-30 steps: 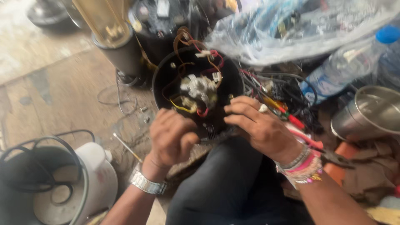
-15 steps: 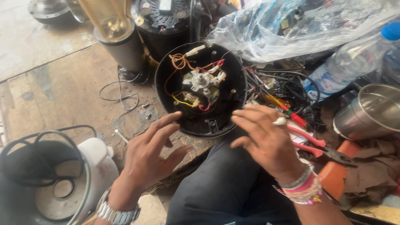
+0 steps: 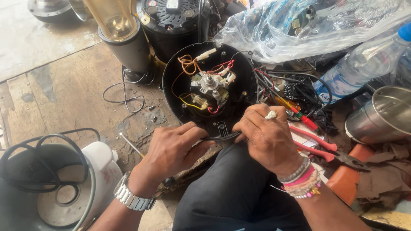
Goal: The person repairs a mixer grinder by manipulating internal wires and components by hand and using a screwdriver and pliers. They detach and reattach internal wiring and use a screwdriver to secure or loosen parts inside the housing.
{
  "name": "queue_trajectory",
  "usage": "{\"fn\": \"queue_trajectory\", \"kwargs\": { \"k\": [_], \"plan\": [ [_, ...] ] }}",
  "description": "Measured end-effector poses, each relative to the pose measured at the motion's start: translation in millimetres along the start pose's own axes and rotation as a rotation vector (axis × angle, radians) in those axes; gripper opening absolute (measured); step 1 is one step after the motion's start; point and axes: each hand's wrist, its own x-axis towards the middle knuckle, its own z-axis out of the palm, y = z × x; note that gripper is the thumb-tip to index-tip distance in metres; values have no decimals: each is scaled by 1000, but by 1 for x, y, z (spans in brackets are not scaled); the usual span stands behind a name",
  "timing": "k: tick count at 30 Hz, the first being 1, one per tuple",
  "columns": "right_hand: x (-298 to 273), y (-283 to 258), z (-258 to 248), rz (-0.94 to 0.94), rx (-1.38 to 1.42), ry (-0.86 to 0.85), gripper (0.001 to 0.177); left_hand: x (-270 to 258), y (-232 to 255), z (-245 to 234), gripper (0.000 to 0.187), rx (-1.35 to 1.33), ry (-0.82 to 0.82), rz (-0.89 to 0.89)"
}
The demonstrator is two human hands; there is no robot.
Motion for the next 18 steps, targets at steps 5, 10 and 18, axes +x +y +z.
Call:
{"fn": "queue_trajectory", "kwargs": {
  "k": [5,10,18],
  "plan": [
    [1,0,0,-17,-31,-20,16,4,-1,-2,16,-21,2,9],
    [-2,-2,-3,-21,-37,-26,15,2,4,-3,16,-3,10,24],
    [-2,0,-7,-14,-29,-59,20,1,5,-2,19,70,-79,-13]
  ]
}}
